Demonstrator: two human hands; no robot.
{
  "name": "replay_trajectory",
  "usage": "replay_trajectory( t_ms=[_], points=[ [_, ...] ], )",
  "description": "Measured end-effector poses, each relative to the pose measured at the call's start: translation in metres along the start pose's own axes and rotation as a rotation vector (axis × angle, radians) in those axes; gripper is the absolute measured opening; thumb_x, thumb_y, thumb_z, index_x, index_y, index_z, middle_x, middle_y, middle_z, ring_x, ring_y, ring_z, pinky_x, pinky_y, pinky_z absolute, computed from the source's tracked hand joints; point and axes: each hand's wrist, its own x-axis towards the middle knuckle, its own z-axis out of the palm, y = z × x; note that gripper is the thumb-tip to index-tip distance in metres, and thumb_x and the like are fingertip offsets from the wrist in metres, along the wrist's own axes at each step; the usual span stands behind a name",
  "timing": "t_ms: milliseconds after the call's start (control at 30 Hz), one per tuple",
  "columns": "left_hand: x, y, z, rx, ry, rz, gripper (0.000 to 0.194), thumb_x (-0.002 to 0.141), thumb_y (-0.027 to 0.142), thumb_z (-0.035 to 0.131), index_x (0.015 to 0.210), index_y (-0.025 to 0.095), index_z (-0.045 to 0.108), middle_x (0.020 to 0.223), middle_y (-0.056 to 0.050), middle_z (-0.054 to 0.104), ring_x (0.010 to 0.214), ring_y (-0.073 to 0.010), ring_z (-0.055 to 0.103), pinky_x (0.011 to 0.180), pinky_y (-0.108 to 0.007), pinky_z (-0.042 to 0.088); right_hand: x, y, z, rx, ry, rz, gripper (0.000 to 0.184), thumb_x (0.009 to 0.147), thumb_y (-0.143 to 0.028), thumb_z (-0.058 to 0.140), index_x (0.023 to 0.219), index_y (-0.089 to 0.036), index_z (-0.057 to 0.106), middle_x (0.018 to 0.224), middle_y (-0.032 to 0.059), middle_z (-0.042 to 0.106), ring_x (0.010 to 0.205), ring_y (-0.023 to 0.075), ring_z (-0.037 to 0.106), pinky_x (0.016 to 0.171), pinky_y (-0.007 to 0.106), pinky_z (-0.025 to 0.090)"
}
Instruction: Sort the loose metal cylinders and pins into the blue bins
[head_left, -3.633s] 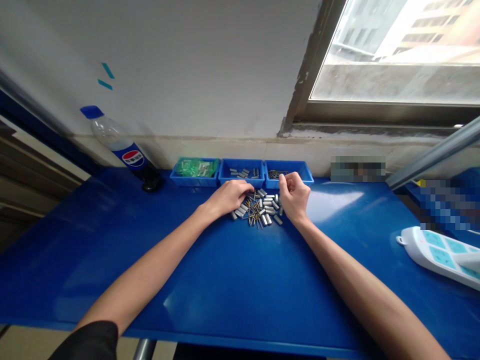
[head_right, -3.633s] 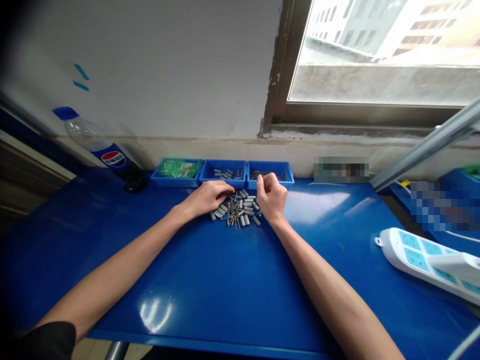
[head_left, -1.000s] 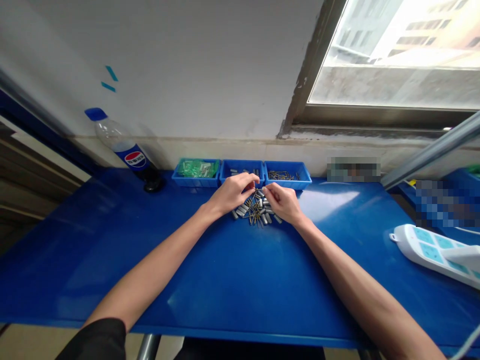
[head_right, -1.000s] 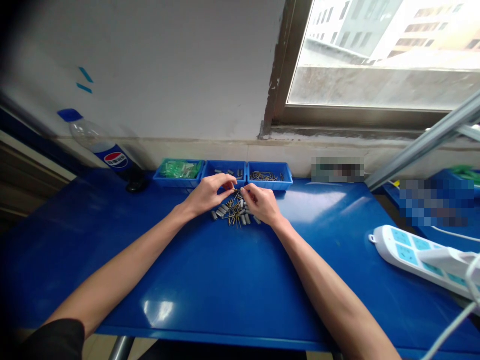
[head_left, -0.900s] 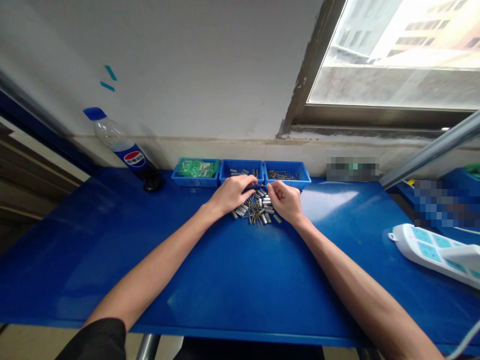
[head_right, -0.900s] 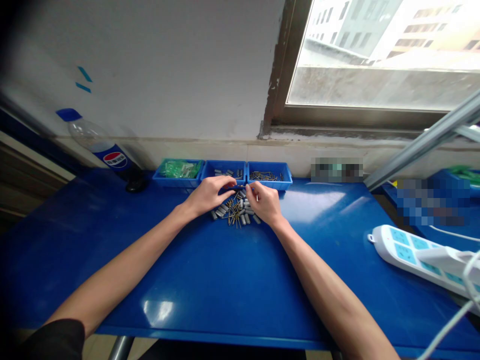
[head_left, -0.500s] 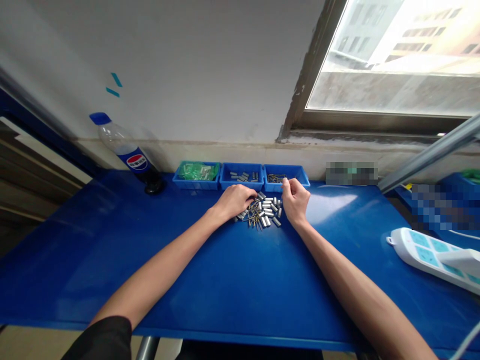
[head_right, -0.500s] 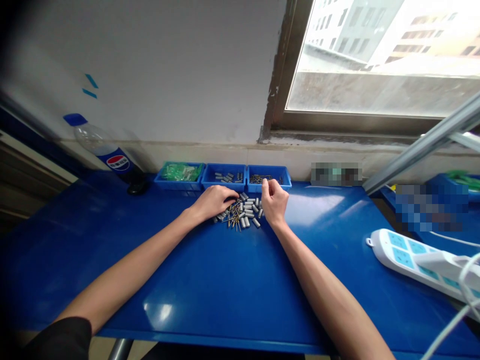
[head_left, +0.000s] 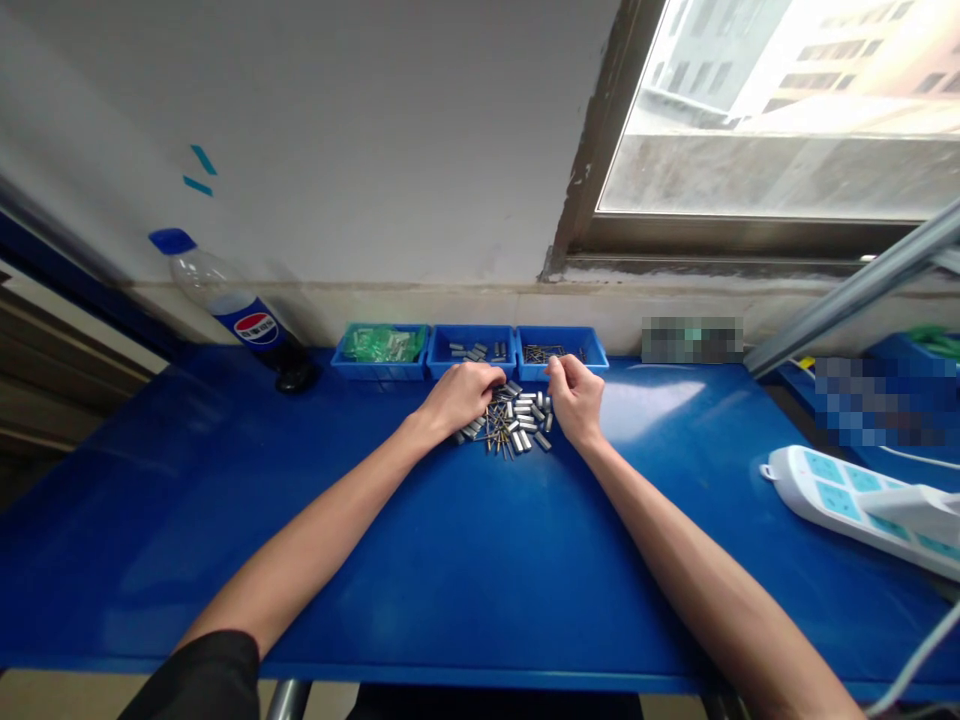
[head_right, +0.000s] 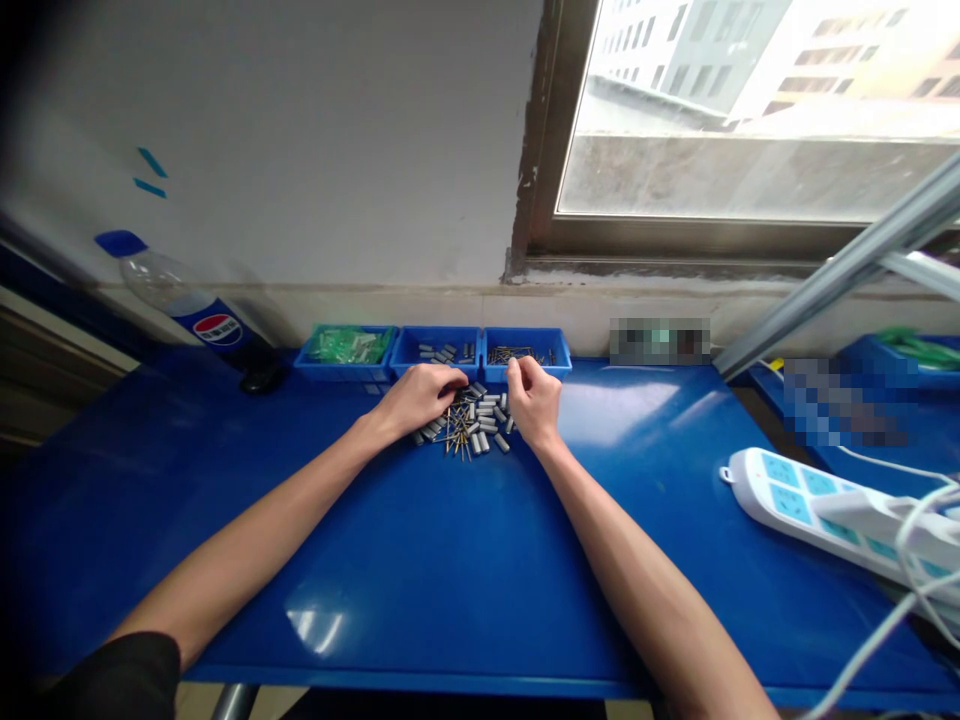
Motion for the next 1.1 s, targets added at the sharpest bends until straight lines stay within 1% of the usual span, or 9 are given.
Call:
replay_trajectory(
  t_ms=[100,200,367,533,667,767,933,1100],
  points=[
    [-0.001,0.0,-0.001,0.008,-0.019,-0.017,0.032,0.086,0.004,0.06,0.108,0.018,0.078,0.108,-0.009,0.081,0.098,-0.0249,0.077,0.089,-0.034,0.06,-0.001,0.001,0.001,0.001,-0.057,-0.053,0.043,0.103,-0.05,0.05,0.072,-0.022,0.06,0.056,-0.0044,0.048,0.052,0.0136,0.043,0.056,0.028,0.034],
    [-0.001,0.0,-0.003,-0.008,-0.028,-0.019,0.029,0.089,0.005,0.059,0.108,0.018,0.078,0.109,-0.009,0.08,0.1,-0.0249,0.076,0.092,-0.035,0.059,-0.002,0.002,0.001,-0.013,-0.088,-0.082,0.042,0.103,-0.05,0.05,0.073,-0.022,0.061,0.057,-0.0043,0.047,0.053,0.0136,0.042,0.056,0.028,0.033],
    [0.0,0.001,-0.009,-0.054,-0.037,0.06,0.029,0.088,0.003,0.061,0.107,0.017,0.077,0.104,-0.009,0.08,0.097,-0.0224,0.076,0.089,-0.031,0.058,-0.002,0.002,0.0,0.007,-0.115,-0.061,0.042,0.103,-0.051,0.05,0.074,-0.022,0.062,0.058,-0.0029,0.052,0.053,0.0142,0.045,0.056,0.028,0.036],
    [0.0,0.0,-0.011,-0.066,-0.043,0.092,0.029,0.088,0.001,0.06,0.107,0.016,0.076,0.101,-0.009,0.079,0.092,-0.0215,0.075,0.085,-0.029,0.057,-0.001,0.003,-0.001,0.036,-0.102,-0.039,0.043,0.103,-0.049,0.051,0.072,-0.021,0.062,0.057,-0.0029,0.052,0.053,0.0138,0.045,0.055,0.028,0.034],
    [0.0,-0.001,-0.009,-0.037,-0.052,0.086,0.033,0.089,0.0,0.059,0.114,0.014,0.075,0.108,-0.011,0.078,0.096,-0.0232,0.075,0.087,-0.031,0.057,0.0,0.004,0.0,0.072,-0.104,-0.028,0.043,0.103,-0.048,0.052,0.071,-0.02,0.062,0.056,-0.0036,0.051,0.051,0.0129,0.044,0.055,0.028,0.033],
    [0.001,-0.001,-0.009,-0.014,-0.071,0.088,0.033,0.089,0.001,0.059,0.114,0.015,0.075,0.111,-0.01,0.078,0.101,-0.0235,0.075,0.09,-0.031,0.057,0.0,0.004,0.001,0.091,-0.089,-0.017,0.044,0.103,-0.049,0.052,0.071,-0.02,0.063,0.055,-0.0036,0.051,0.052,0.0128,0.045,0.056,0.028,0.033],
    [0.004,0.001,-0.009,-0.003,-0.112,0.09,0.034,0.089,-0.002,0.057,0.112,0.016,0.075,0.108,-0.009,0.078,0.097,-0.0216,0.075,0.087,-0.029,0.058,0.0,0.003,0.001,0.103,-0.073,0.011,0.046,0.103,-0.051,0.052,0.071,-0.02,0.063,0.055,-0.0036,0.05,0.051,0.0127,0.044,0.054,0.028,0.033],
    [0.006,0.003,-0.008,0.026,-0.116,0.095,0.039,0.089,-0.002,0.054,0.116,0.017,0.074,0.113,-0.009,0.077,0.099,-0.0213,0.075,0.087,-0.028,0.058,0.0,0.003,0.001,0.105,-0.074,0.004,0.047,0.103,-0.051,0.051,0.07,-0.02,0.063,0.054,-0.0035,0.05,0.051,0.0126,0.044,0.054,0.028,0.033]
  ],
)
